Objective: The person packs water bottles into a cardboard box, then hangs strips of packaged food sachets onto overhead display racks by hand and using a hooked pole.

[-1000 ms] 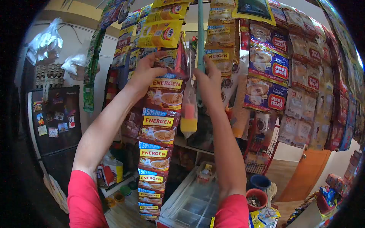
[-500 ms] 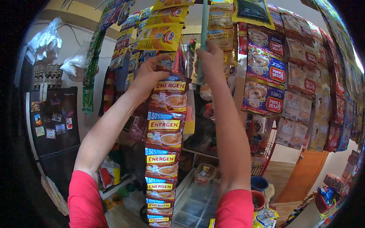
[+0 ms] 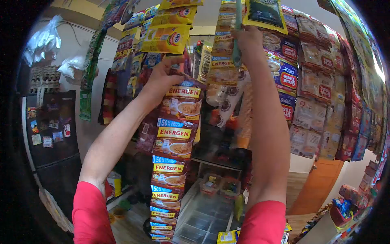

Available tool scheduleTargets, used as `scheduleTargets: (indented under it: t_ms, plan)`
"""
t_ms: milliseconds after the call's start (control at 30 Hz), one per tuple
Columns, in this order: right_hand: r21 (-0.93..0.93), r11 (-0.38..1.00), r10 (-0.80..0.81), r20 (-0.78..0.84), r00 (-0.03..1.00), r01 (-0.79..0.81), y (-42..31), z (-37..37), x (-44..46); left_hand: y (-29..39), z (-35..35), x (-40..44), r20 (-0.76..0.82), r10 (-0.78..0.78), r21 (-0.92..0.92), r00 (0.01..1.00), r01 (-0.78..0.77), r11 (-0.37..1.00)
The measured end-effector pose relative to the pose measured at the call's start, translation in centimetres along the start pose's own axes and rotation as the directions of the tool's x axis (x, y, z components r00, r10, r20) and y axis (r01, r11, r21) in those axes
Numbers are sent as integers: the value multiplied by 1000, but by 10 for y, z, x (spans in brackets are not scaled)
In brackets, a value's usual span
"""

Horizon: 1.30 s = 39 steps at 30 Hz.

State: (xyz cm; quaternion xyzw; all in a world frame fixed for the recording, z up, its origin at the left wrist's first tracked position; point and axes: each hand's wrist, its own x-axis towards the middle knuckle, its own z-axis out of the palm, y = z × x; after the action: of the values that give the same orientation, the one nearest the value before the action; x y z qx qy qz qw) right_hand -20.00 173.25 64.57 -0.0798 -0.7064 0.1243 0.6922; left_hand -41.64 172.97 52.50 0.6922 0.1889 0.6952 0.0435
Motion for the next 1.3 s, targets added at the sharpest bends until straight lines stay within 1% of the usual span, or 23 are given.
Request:
scheduleTargets:
  t_ms: [33, 67, 133, 167, 233, 267, 333, 433, 533, 633, 767, 800, 867, 933, 1000, 1033, 1067, 1100, 1167, 1200, 1267, 1300]
  plan:
    - [-20, 1000, 23, 5, 1000, -23, -2, -4, 2, -2, 1, 0, 4, 11, -8, 1000, -11, 1000]
    - [-23, 1000, 12, 10, 1000, -11, -2, -8, 2, -2, 2, 0, 6, 24, -17, 1000, -24, 1000]
    - [-28, 1000, -14, 20, 1000, 15, -3, -12, -6, -2, 2, 1, 19, -2, 15, 1000, 1, 1000]
    - [-40, 999, 20, 9, 1000, -20, -4, -13, -10, -1, 2, 0, 25, -15, 32, 1000, 14, 999]
    - [-66, 994, 90, -16, 996, -91, -8, -14, -24, 6, 2, -3, 34, -30, -17, 999, 30, 999]
    - [-42, 995, 91, -18, 996, -92, -5, -14, -29, 7, 1, -3, 39, -47, -43, 998, 49, 998]
    - [9, 997, 81, -27, 996, -81, -2, -14, -42, 4, -2, -2, 43, -33, -58, 999, 36, 998]
    - [167, 974, 150, 28, 988, -153, -2, -14, -64, 1, -7, 2, 54, -13, -81, 998, 18, 997]
    - [219, 962, 163, 33, 986, -166, -4, -10, -89, -4, -9, 5, 76, -12, -120, 997, 21, 993]
    - [209, 956, 193, 79, 978, -206, -8, -9, -115, -4, -8, 7, 83, -35, -157, 996, 48, 986]
    - [106, 972, 215, -24, 976, -211, -2, -2, -154, -7, -7, 9, 85, -27, -171, 996, 42, 984]
    - [81, 975, 211, -18, 977, -209, -4, -1, -170, -9, -6, 10, 92, -37, -209, 995, 56, 976]
    - [44, 957, 288, -63, 956, -285, 1, 0, -223, -12, -5, 12, 110, -62, -276, 992, 90, 957]
    - [44, 944, 329, -145, 933, -326, 11, -1, -271, -12, -5, 14, 64, -113, -346, 992, 128, 929]
    - [-112, 903, 405, -98, 909, -414, 50, -27, -338, -9, -3, 12, 51, -184, -441, 982, 187, 878]
    - [-246, 870, 426, -59, 903, -427, 49, -36, -366, -14, -2, 14, 61, -187, -482, 980, 193, 855]
    - [-95, 829, 543, -100, 834, -551, 55, -41, -402, -20, -4, 17, 69, -188, -518, 980, 197, 832]
    - [-33, 725, 685, -77, 725, -688, 46, -45, -424, -25, -7, 20, 76, -191, -549, 979, 201, 811]
    - [-139, 761, 636, -33, 771, -634, 85, -75, -504, -30, -9, 23, 94, -189, -524, 978, 210, 826]
    - [-130, 743, 657, -50, 752, -657, 80, -81, -527, -35, -8, 25, 93, -181, -507, 979, 203, 838]
    - [-213, 713, 681, -17, 732, -669, 116, -102, -612, -40, -10, 24, 81, -197, -487, 977, 211, 847]
    - [-186, 664, 733, -28, 679, -724, 115, -107, -633, -39, -9, 22, 79, -196, -470, 977, 210, 857]
